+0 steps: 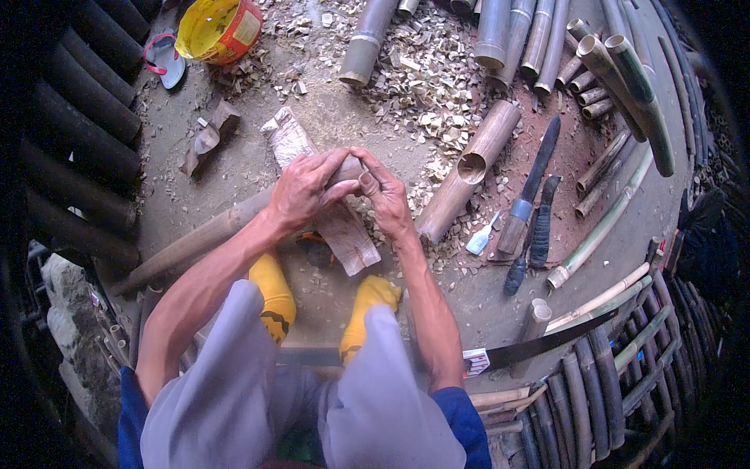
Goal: The person sits on the ground and assembles bamboo pieces by applying glue to the ends and joining them together. They use a knife to tap the joints and ensure a secure fit, working with multiple bamboo segments and tools on the floor.
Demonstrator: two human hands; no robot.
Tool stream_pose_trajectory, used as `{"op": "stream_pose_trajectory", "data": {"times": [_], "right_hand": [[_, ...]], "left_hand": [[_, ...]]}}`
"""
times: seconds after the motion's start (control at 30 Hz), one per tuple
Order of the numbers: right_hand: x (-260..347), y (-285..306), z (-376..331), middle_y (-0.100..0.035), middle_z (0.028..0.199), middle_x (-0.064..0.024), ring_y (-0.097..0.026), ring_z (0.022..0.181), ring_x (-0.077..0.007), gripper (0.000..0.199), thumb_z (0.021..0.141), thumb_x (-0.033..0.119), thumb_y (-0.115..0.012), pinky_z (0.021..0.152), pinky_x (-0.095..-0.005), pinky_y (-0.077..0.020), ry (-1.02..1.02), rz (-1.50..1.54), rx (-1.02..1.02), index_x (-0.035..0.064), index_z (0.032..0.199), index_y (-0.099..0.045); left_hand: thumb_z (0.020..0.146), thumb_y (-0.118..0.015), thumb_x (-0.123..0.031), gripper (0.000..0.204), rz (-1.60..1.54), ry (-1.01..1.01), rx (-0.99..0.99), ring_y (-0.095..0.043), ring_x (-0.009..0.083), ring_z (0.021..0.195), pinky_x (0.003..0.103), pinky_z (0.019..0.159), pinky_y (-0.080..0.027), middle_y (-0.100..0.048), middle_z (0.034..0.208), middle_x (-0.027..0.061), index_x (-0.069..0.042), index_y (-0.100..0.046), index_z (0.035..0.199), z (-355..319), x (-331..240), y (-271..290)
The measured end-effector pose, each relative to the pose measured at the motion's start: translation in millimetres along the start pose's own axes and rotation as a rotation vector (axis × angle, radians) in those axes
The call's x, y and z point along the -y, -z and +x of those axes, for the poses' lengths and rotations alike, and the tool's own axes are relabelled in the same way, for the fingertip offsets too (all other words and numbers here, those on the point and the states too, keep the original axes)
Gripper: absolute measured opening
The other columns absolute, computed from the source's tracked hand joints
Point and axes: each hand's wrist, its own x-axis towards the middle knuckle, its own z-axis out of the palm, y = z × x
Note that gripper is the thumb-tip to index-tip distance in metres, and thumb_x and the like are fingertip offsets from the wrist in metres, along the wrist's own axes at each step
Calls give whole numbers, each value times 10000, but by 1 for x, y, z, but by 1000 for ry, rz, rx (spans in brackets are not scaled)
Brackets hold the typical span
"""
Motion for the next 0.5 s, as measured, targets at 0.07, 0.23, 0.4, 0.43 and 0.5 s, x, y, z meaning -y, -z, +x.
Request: {"op": "stream_pose_trajectory", "data": {"times": [0.07,0.23,0.4,0.43,0.5], "right_hand": [[-1,1,0,-626,1164,-6,-582,849,-68,499,940,338,-593,754,-239,-500,-2,-15,1,95,1369,-517],[-2,2,0,-620,1175,-3,-585,847,-68,497,943,340,-591,751,-240,-501,-9,-16,-1,95,1369,-518],[2,1,0,-611,1191,0,-573,850,-62,496,941,337,-595,744,-234,-495,-23,6,7,96,1369,-519],[2,1,0,-613,1185,0,-569,846,-61,497,941,335,-596,741,-233,-493,-23,-2,3,95,1369,-519],[1,2,0,-617,1174,0,-562,839,-58,498,941,333,-597,737,-229,-488,-24,-15,-3,93,1370,-517]], "left_hand": [[835,-689,-354,539,-4,-1,2,-644,286,878,374,785,-475,-665,1020,139,-20,-553,1235,0,0,1],[839,-684,-363,544,-12,6,11,-642,285,869,379,778,-474,-666,1004,135,-29,-552,1247,0,0,1],[839,-678,-381,546,-24,-25,-42,-642,284,862,381,777,-474,-669,984,136,-38,-557,1247,0,2,-1],[839,-677,-384,546,-29,-20,-35,-642,285,862,381,779,-475,-669,981,137,-38,-558,1245,1,2,0],[839,-676,-386,547,-33,-11,-27,-642,288,864,382,785,-476,-668,982,138,-36,-559,1242,1,1,0]]}}
